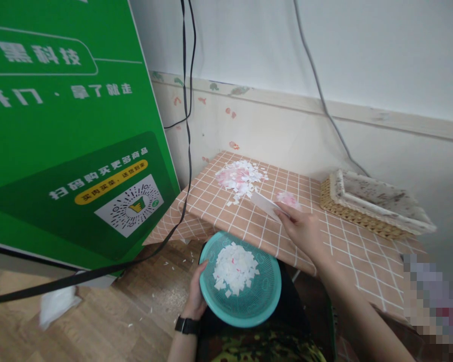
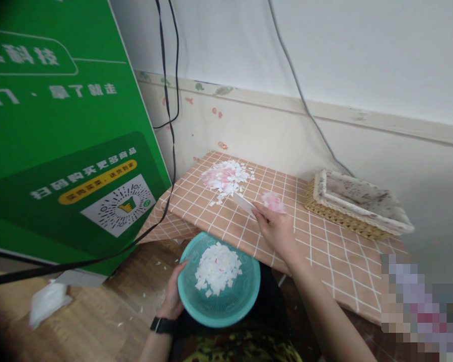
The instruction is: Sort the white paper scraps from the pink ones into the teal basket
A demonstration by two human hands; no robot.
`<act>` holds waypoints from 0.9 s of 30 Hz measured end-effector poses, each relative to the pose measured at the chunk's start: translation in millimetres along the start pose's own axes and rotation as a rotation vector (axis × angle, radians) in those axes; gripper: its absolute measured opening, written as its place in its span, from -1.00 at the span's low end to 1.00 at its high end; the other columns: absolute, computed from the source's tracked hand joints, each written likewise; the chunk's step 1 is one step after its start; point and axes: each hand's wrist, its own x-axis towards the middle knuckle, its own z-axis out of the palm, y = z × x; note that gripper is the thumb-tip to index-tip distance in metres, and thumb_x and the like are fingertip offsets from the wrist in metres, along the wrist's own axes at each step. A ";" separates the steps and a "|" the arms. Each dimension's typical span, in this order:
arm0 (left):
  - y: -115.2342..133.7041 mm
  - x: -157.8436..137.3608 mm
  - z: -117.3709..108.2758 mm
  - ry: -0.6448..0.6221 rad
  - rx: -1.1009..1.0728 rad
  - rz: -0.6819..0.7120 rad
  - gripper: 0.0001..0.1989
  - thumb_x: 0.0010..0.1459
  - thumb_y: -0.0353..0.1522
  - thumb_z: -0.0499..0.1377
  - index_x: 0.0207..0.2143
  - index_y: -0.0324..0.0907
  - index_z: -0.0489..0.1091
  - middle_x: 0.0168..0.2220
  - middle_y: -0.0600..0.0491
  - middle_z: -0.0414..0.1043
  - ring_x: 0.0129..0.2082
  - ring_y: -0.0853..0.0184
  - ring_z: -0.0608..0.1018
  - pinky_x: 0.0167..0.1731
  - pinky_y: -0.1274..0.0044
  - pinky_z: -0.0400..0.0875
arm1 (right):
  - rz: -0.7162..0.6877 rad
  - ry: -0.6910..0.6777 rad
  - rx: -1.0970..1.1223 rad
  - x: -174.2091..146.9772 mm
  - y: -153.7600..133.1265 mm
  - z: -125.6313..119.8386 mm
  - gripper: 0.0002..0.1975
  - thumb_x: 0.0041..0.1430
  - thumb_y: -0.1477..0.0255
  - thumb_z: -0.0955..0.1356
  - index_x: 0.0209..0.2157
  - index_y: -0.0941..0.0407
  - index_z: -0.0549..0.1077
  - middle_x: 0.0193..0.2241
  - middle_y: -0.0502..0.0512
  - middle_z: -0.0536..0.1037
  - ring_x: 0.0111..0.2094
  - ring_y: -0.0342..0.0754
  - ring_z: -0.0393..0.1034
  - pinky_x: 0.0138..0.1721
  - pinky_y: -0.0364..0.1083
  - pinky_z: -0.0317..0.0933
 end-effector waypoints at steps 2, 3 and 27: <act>-0.4 0.6 -0.8 0.013 0.004 0.000 -0.81 -0.01 -0.32 0.22 -0.37 -0.26 0.51 -0.46 0.02 0.58 -0.44 0.29 0.57 -0.22 0.46 0.41 | -0.071 -0.001 -0.014 -7.9 -14.2 2.2 -0.71 0.19 0.37 0.26 -0.09 0.05 0.49 -0.46 0.05 0.60 -0.60 -0.14 0.39 -0.53 -0.15 0.22; -0.4 0.8 -0.9 0.016 0.003 0.002 -0.81 -0.02 -0.32 0.22 -0.37 -0.26 0.51 -0.47 0.03 0.58 -0.45 0.30 0.57 -0.23 0.46 0.41 | -0.128 -0.023 -0.008 -12.3 -21.7 4.8 -0.69 0.20 0.40 0.24 -0.05 0.06 0.46 -0.42 0.05 0.60 -0.56 -0.14 0.42 -0.50 -0.16 0.25; 1.8 -1.1 -0.4 0.023 0.010 0.031 -0.80 -0.03 -0.32 0.23 -0.36 -0.27 0.49 -0.42 0.00 0.59 -0.32 0.21 0.59 -0.18 0.41 0.41 | 0.153 0.087 -0.207 10.4 -5.1 11.8 -0.63 0.19 0.27 0.19 -0.07 0.04 0.48 -0.52 0.12 0.56 -0.56 -0.05 0.38 -0.51 -0.13 0.09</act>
